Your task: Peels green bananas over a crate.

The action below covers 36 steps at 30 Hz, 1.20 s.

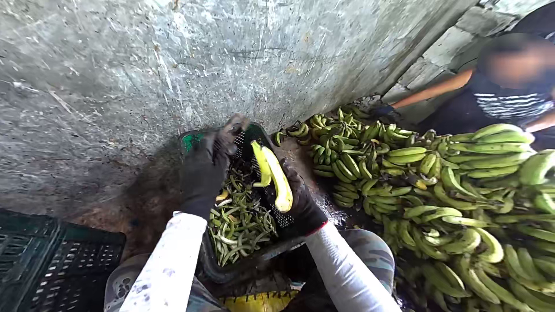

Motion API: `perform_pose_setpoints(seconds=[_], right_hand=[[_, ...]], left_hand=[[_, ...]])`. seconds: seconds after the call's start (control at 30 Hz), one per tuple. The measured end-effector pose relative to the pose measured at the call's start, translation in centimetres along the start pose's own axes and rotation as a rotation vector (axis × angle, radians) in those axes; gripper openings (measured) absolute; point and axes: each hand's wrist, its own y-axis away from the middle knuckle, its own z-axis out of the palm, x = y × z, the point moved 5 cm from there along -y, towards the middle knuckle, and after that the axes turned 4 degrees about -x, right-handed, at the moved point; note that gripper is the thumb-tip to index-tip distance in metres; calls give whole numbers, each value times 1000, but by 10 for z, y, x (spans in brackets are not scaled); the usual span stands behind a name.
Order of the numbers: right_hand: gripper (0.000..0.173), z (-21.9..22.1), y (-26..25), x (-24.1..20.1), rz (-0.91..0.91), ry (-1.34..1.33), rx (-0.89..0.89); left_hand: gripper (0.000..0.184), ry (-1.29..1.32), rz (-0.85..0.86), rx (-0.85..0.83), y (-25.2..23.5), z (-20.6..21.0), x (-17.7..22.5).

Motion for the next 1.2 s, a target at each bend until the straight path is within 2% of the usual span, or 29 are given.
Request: perform_pose_setpoints(seconds=[0.03,0.1,0.17,0.27,0.33,0.4,0.47,0.5,0.57,0.63,0.67,0.73,0.83,0.9,0.97,1.03,1.1,1.13,1.17,1.2], right_hand=[[38,-5,1,-3,-11,-27,-4],[38,-17,3,-16,-38,27,75],[39,-27,1,-31,-92,190,171],[45,-38,-2,-45,-155,412,249],[47,-36,0,-44,-186,497,244],[41,-28,7,-30,-247,479,134],[27,-15,14,-8,-215,397,46],[25,-8,17,1,-189,347,36],[26,-1,21,6,-155,297,49],[32,-9,15,-1,-171,273,108],[36,-14,11,-10,-215,320,154],[46,-23,8,-33,-367,502,347],[54,-12,11,-65,-492,647,649],[56,-5,11,-74,-481,640,701],[50,-3,11,-66,-422,616,544],[31,4,7,-43,-312,426,150],[19,24,4,-20,-83,206,-181],[21,30,5,-11,17,135,-294],[28,30,5,-5,88,95,-328],[36,27,4,-2,110,101,-289]], left_hand=[[60,78,-22,-20,-2,-7,-2],[47,252,60,-126,11,-11,11],[41,398,114,-350,36,3,27],[51,451,156,-611,66,31,42],[53,386,152,-671,68,38,48],[46,252,159,-596,56,40,45],[48,62,183,-352,34,37,29],[49,4,162,-235,23,33,19],[52,23,86,-112,8,20,3],[59,146,54,-120,12,10,1],[57,228,75,-153,21,8,8],[50,361,133,-292,48,16,25],[63,395,217,-435,77,34,43],[68,355,243,-427,81,37,48],[61,266,264,-360,70,38,46],[51,176,233,-303,51,35,37],[50,124,158,-235,29,29,21],[50,115,102,-232,20,27,13],[50,135,50,-233,15,24,6],[53,162,11,-232,13,22,1]])
